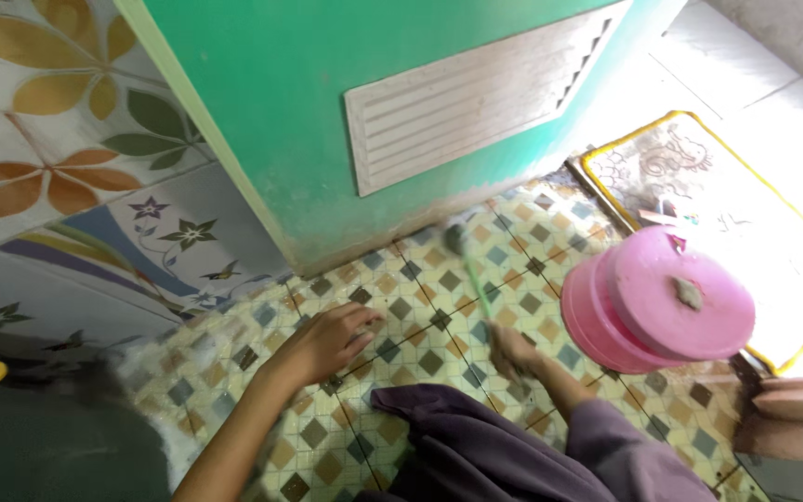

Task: The person scrubs a tiled floor using a long-handled brush and a handheld scrubbing pad. They move a pink plastic stool to access the area underneath, scrub the floor tiles and grout lines, and then return the stool to its original position.

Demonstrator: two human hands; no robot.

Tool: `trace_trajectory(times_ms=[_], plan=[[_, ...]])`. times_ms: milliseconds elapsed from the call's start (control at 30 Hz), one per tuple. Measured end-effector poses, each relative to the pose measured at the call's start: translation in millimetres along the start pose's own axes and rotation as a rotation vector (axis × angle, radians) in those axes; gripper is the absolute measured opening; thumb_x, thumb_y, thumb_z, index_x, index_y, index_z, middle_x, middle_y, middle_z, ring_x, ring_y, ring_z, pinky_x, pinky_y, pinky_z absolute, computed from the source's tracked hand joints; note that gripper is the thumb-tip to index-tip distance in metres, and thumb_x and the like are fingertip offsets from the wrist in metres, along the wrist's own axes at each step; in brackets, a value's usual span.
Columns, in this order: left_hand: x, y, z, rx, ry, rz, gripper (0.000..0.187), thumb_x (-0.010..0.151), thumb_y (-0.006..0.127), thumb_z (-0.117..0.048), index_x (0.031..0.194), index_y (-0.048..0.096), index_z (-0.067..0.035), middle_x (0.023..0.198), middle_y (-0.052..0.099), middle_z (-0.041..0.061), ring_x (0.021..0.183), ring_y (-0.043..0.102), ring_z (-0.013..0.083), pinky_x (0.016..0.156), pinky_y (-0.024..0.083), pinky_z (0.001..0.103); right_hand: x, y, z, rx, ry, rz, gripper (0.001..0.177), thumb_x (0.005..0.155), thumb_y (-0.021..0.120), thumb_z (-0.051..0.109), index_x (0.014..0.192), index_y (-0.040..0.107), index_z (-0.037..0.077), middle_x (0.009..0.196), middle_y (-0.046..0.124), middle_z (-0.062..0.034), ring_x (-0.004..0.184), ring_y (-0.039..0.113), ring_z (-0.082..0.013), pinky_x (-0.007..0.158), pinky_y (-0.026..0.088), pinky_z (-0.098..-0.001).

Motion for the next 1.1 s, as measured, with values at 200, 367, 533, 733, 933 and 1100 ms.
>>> trace_trajectory(times_ms=[200,367,533,733,933,1100], plan=[[40,10,-28,-0.114,0.186,-0.007,0.038,0.097,0.059,-0.026,0.131,0.061,-0.008,0.125,0.067,0.007,0.113,0.068,0.0232,0.096,0.054,0.039,-42,-51,-29,0.059,0.093,-0.340,0.047,0.109,0.036,0.046,0.088,0.051,0.007,0.059,0.048,-0.0073,0.043,0.045,-0.0217,0.041,0.038,-0.0402],[67,30,-51,-0.057,0.285,0.009,0.035,0.099,0.061,-0.028,0.127,0.063,-0.008,0.119,0.070,0.009,0.112,0.067,0.0242,0.094,0.054,0.040,-61,-76,-37,-0.216,-0.090,-0.303,0.056,0.109,0.031,0.045,0.090,0.061,0.001,0.058,0.059,-0.0084,0.044,0.056,-0.0218,0.046,0.048,-0.0378],[81,56,-63,-0.068,0.316,0.085,0.032,0.099,0.060,-0.026,0.125,0.066,-0.010,0.117,0.072,0.008,0.111,0.068,0.0232,0.095,0.054,0.039,-129,-84,-88,-0.569,-0.152,-0.139,0.063,0.110,0.033,0.052,0.095,0.065,0.000,0.073,0.057,-0.0083,0.065,0.055,-0.0247,0.065,0.049,-0.0439],[97,72,-63,-0.059,0.296,0.146,0.034,0.098,0.061,-0.026,0.128,0.063,-0.009,0.121,0.069,0.008,0.110,0.068,0.0238,0.094,0.055,0.039,-237,-159,-138,-0.657,0.073,-0.109,0.070,0.105,0.023,0.056,0.110,0.070,0.005,0.088,0.069,-0.0206,0.079,0.061,-0.0305,0.080,0.055,-0.0422],[101,88,-55,0.002,0.214,0.222,0.035,0.098,0.062,-0.028,0.129,0.062,-0.010,0.124,0.068,0.008,0.110,0.070,0.0227,0.093,0.058,0.038,-361,-251,-173,-0.364,0.539,-0.418,0.047,0.106,0.039,0.047,0.104,0.057,0.004,0.066,0.051,-0.0056,0.048,0.043,-0.0206,0.043,0.044,-0.0414],[105,95,-53,0.024,0.195,0.248,0.035,0.099,0.060,-0.028,0.130,0.061,-0.012,0.124,0.067,0.007,0.108,0.071,0.0228,0.092,0.057,0.038,-348,-263,-171,0.147,0.519,-0.709,0.054,0.106,0.040,0.056,0.099,0.051,0.004,0.062,0.039,-0.0068,0.043,0.032,-0.0189,0.037,0.028,-0.0389]])
Point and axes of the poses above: each hand's wrist, its own x-axis towards the middle knuckle, its own y-axis out of the palm, z = x × y, the point moved 5 cm from there along x, towards the middle knuckle
